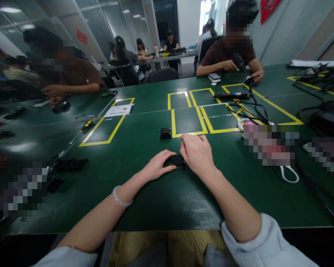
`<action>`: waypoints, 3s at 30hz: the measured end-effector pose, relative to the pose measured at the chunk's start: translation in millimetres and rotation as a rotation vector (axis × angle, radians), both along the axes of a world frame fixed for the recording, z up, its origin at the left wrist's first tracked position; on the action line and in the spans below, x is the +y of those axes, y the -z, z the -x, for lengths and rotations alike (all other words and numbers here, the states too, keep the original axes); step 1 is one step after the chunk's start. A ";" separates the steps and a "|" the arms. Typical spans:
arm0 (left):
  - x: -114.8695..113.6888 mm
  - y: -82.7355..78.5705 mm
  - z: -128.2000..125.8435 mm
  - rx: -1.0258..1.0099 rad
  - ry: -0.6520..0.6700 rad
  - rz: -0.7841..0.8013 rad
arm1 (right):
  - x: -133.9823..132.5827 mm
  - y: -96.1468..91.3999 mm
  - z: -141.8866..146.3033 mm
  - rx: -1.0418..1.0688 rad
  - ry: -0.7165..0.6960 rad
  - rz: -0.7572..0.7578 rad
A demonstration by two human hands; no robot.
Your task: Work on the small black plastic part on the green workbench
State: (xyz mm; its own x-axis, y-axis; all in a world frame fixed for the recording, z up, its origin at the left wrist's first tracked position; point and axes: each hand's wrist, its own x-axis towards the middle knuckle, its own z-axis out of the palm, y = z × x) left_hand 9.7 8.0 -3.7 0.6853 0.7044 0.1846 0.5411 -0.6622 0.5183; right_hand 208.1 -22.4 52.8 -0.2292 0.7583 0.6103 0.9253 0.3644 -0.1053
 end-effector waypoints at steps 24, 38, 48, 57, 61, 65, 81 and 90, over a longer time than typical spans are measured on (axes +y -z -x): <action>-0.6 -0.6 -0.5 -0.001 0.002 -0.009 | -0.8 0.0 -1.3 0.006 0.008 0.032; -0.1 -0.2 -0.7 0.011 0.004 -0.015 | -0.3 -0.9 -0.7 -0.018 0.012 0.017; 0.6 -0.3 -0.3 0.007 0.005 -0.010 | 1.1 -0.2 -2.0 -0.033 0.022 -0.008; 0.2 -0.3 0.0 0.009 0.004 -0.015 | 0.9 -0.8 -2.9 -0.053 0.032 0.015; -0.3 -1.3 -0.2 0.013 0.005 -0.017 | 1.7 0.7 -2.4 -0.029 0.022 -0.019; 0.2 -1.3 -0.4 0.020 0.006 -0.015 | 2.1 1.0 -2.3 -0.017 0.016 -0.011; 0.2 0.2 0.2 0.003 0.001 -0.003 | 2.8 3.3 -3.3 0.021 0.028 0.020; -0.5 -1.4 -0.2 0.001 0.001 0.001 | 1.3 1.8 -1.3 0.056 0.019 -0.008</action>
State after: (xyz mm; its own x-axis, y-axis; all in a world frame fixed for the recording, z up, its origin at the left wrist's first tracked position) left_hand 9.9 7.5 -2.2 0.6864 0.7037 0.1833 0.5405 -0.6624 0.5187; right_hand 209.4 -21.1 51.0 -0.1804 0.7574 0.6275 0.9246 0.3482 -0.1545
